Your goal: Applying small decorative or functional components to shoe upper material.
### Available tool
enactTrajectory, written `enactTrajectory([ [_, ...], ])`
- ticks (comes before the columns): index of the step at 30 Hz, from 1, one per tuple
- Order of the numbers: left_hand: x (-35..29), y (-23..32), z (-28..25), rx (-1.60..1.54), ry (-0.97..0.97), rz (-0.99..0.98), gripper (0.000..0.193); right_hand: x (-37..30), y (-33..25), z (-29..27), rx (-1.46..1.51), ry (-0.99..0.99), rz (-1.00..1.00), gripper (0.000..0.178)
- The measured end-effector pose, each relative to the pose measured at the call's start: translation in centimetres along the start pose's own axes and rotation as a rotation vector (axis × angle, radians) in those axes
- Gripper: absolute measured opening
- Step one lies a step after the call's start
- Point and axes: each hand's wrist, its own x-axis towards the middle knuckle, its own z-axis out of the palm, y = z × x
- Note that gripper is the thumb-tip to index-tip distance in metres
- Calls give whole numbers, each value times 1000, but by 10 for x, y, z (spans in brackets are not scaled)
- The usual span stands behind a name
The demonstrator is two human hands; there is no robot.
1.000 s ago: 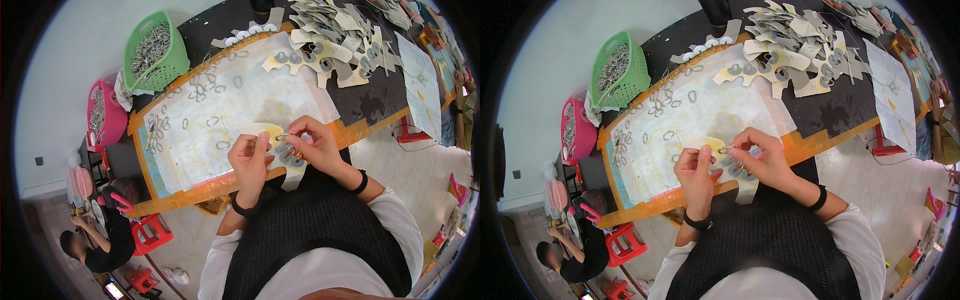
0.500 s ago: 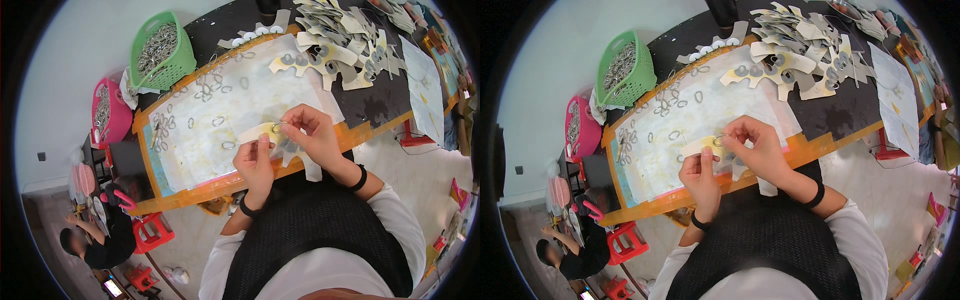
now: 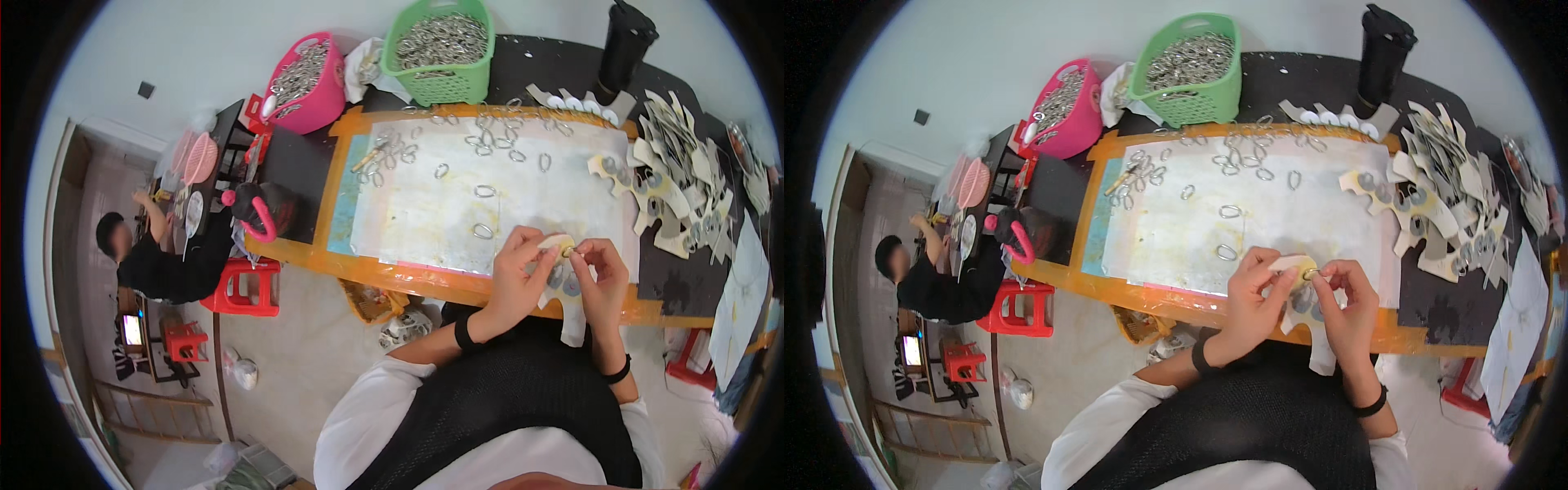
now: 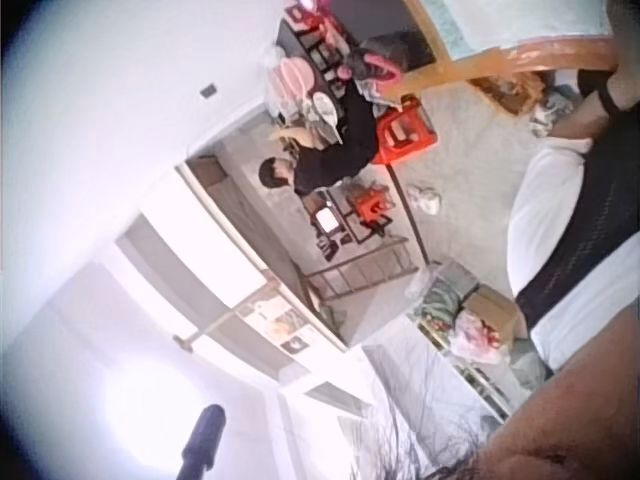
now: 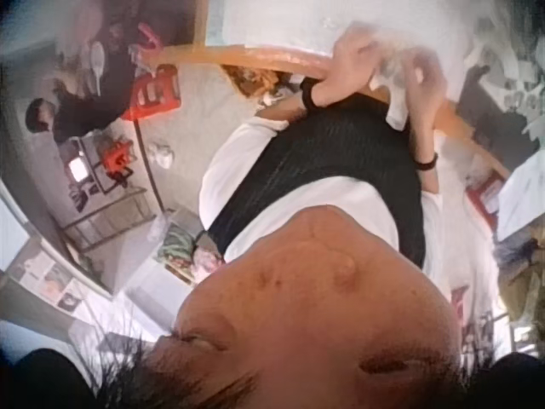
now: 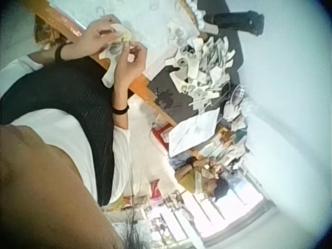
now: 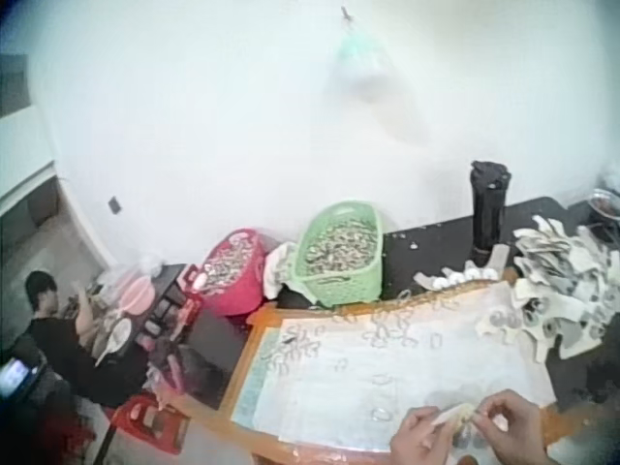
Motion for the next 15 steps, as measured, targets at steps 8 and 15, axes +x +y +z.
enactTrajectory([
  [8,-3,1,2,-49,6,-288,11,-4,9,0,-57,76,-123,13],
  [15,-2,-6,0,-134,22,-232,14,-6,7,18,-46,143,-64,16],
])
